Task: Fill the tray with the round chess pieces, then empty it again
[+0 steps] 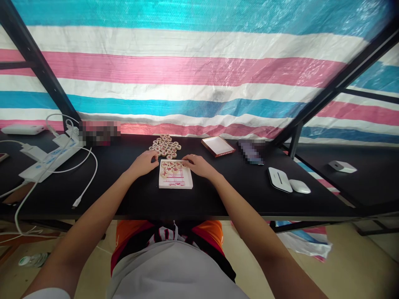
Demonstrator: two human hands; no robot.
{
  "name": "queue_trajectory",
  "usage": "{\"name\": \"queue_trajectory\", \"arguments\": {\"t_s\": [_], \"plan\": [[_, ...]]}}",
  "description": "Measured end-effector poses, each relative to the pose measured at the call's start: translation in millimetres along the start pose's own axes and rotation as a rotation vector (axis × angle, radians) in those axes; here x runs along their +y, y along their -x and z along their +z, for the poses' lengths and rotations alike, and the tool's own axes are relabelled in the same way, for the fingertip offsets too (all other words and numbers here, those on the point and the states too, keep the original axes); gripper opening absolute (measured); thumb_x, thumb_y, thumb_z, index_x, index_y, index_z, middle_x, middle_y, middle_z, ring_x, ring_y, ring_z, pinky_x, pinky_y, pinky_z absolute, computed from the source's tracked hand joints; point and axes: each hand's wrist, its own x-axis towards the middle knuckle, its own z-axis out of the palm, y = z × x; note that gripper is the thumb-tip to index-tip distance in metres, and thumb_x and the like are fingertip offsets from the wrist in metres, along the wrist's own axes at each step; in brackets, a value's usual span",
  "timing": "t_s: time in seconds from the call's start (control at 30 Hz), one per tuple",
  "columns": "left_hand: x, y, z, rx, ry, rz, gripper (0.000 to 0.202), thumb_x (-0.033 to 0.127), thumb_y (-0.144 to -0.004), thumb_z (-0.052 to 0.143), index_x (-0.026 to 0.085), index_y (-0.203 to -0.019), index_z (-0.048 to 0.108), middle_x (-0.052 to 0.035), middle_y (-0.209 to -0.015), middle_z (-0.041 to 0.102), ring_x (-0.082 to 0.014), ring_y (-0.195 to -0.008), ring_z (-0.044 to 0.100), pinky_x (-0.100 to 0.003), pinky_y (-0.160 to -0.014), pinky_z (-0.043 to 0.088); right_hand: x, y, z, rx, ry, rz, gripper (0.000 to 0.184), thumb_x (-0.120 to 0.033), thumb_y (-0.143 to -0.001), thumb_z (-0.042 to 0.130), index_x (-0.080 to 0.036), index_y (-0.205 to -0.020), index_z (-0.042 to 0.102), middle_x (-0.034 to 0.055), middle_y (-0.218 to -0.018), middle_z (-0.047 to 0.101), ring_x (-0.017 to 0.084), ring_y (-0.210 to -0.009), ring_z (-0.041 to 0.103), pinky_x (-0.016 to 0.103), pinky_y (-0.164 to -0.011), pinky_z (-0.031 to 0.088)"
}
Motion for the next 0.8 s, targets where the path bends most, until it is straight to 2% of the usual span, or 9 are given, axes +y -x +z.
{"name": "queue_trajectory", "arguments": {"t_s": [0.3,0.53,0.8], "plan": [[6.0,2.2,-4.1,0.011,0.013,-0.095,0.008,0.028,-0.071,0.053,0.021,-0.070,0.052,-0.0031,-0.082,0.060,-0.0203,-0.078,0.055,-0.030,-0.068,0.041,-1.4,0.5,-1.1,-0.004,0.000,0.004,0.025,-0.031,-0.092,0.048,-0.019,-0.102,0.068,0.0057,-0.093,0.065,0.017,-0.082,0.058,0.029,-0.077,0.042],[9.2,2.7,-6.5,-0.027,-0.026,-0.157,0.013,0.033,-0.070,0.055,0.020,-0.071,0.056,-0.0034,-0.084,0.063,-0.0207,-0.079,0.057,-0.030,-0.067,0.041,0.3,0.1,0.2,0.004,0.005,0.004,0.025,-0.032,-0.092,0.049,-0.019,-0.102,0.068,0.0053,-0.094,0.065,0.016,-0.081,0.057,0.027,-0.076,0.042],[9.5,2.7,-7.0,-0.046,-0.057,-0.169,0.013,0.033,-0.070,0.057,0.020,-0.069,0.058,-0.0022,-0.084,0.065,-0.0195,-0.075,0.058,-0.029,-0.064,0.040,0.9,-0.2,0.6,0.000,0.007,0.011,0.024,-0.031,-0.092,0.049,-0.019,-0.101,0.068,0.0050,-0.093,0.065,0.016,-0.081,0.057,0.028,-0.076,0.042]]}}
